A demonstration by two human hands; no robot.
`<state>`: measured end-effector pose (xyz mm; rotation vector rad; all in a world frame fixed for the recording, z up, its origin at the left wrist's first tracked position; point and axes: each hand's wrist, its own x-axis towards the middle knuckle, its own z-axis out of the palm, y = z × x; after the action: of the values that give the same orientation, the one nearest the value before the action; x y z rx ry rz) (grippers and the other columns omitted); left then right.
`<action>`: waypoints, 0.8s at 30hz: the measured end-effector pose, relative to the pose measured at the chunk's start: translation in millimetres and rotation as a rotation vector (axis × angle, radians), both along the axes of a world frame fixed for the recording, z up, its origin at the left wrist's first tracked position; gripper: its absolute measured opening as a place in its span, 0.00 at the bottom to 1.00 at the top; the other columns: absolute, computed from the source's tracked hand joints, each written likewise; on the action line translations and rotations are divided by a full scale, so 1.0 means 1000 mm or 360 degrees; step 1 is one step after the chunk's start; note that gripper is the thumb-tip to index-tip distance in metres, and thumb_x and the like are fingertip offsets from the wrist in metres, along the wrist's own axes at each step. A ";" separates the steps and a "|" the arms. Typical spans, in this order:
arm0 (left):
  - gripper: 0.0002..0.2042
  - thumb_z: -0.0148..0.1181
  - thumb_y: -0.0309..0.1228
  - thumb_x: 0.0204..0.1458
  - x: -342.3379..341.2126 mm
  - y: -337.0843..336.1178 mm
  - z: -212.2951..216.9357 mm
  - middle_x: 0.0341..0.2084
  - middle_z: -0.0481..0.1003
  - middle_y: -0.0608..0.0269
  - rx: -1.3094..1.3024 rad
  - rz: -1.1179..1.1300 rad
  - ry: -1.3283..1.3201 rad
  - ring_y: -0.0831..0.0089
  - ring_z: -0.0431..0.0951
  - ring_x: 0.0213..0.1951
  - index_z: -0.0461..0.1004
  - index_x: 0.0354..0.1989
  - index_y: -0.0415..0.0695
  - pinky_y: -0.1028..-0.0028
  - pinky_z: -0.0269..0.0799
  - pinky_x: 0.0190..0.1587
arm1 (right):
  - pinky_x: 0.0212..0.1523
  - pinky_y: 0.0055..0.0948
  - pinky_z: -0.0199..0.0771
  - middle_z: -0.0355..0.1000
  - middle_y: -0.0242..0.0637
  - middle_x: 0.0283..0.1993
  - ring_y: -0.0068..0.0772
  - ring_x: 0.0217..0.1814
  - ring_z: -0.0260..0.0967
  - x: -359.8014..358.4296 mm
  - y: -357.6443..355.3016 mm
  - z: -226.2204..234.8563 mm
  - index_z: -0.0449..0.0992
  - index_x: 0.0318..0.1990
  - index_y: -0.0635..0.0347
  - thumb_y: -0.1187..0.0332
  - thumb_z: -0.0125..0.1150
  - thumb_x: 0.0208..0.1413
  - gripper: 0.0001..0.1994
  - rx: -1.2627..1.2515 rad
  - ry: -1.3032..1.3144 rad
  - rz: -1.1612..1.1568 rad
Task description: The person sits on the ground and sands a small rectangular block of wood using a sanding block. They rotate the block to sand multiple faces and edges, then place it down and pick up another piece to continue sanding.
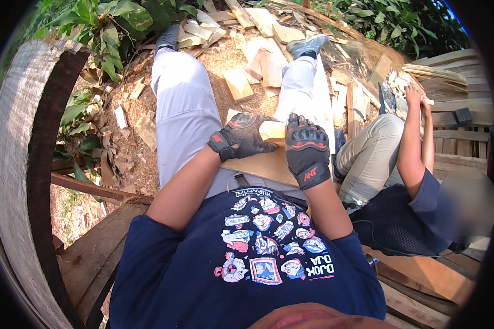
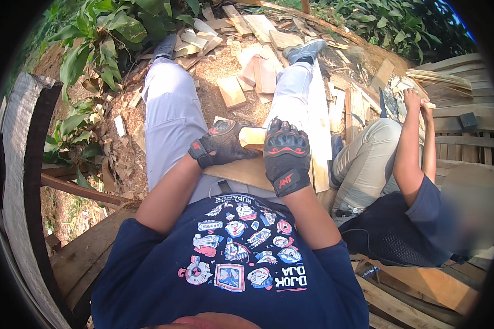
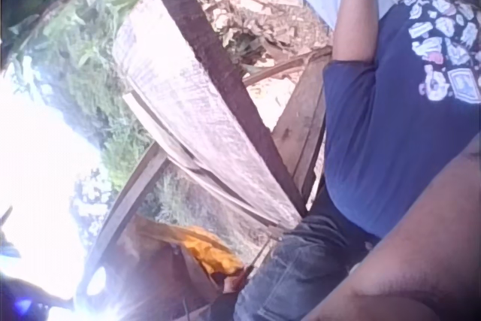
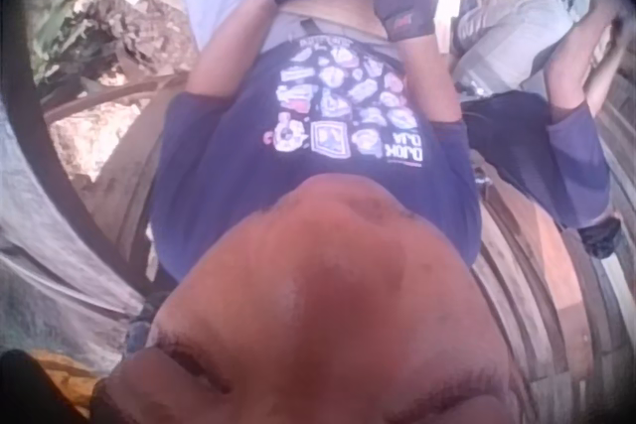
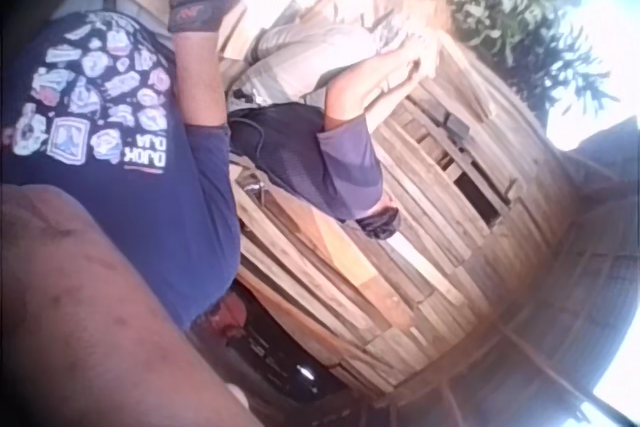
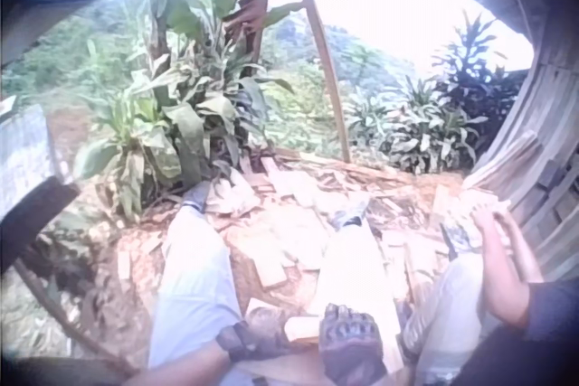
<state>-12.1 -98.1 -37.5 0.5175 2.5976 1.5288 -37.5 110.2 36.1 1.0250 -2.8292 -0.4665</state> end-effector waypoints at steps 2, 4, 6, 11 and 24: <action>0.27 0.73 0.46 0.58 0.001 0.001 -0.012 0.54 0.85 0.49 0.0006 -0.0013 0.0292 0.48 0.85 0.54 0.81 0.63 0.46 0.54 0.78 0.60 | 0.68 0.51 0.76 0.82 0.50 0.61 0.49 0.63 0.82 0.010 0.002 0.002 0.77 0.69 0.66 0.64 0.61 0.65 0.26 -0.0051 0.0053 0.0031; 0.27 0.74 0.46 0.58 0.001 -0.001 0.001 0.54 0.85 0.49 0.0063 -0.0004 0.0101 0.48 0.85 0.54 0.81 0.63 0.46 0.54 0.78 0.60 | 0.68 0.51 0.76 0.82 0.50 0.61 0.49 0.62 0.82 0.002 0.006 -0.006 0.77 0.68 0.66 0.65 0.61 0.66 0.26 -0.0085 0.0094 0.0097; 0.27 0.74 0.46 0.58 0.001 -0.001 0.001 0.53 0.85 0.48 0.0108 0.0004 0.0047 0.48 0.85 0.54 0.81 0.63 0.45 0.54 0.79 0.60 | 0.68 0.51 0.77 0.82 0.51 0.61 0.49 0.63 0.82 -0.015 0.003 -0.010 0.78 0.68 0.67 0.65 0.60 0.66 0.25 -0.0092 0.0036 0.0093; 0.28 0.75 0.48 0.57 -0.004 -0.001 0.000 0.51 0.86 0.46 0.0012 0.0034 0.0036 0.45 0.85 0.52 0.82 0.62 0.46 0.53 0.79 0.58 | 0.68 0.51 0.76 0.81 0.52 0.63 0.48 0.65 0.81 0.005 0.004 -0.007 0.78 0.68 0.65 0.64 0.60 0.67 0.24 -0.0107 0.0051 0.0065; 0.29 0.74 0.51 0.57 -0.005 0.002 -0.021 0.53 0.86 0.45 0.0023 -0.0024 0.0133 0.45 0.85 0.54 0.82 0.63 0.47 0.53 0.78 0.60 | 0.66 0.50 0.78 0.82 0.52 0.61 0.48 0.63 0.82 0.003 0.005 0.006 0.79 0.67 0.66 0.63 0.60 0.68 0.24 -0.0082 -0.0014 0.0119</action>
<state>-17.0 -95.6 -58.6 0.6139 2.6390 1.5553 -34.3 114.8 42.1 1.1212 -2.7830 -0.3809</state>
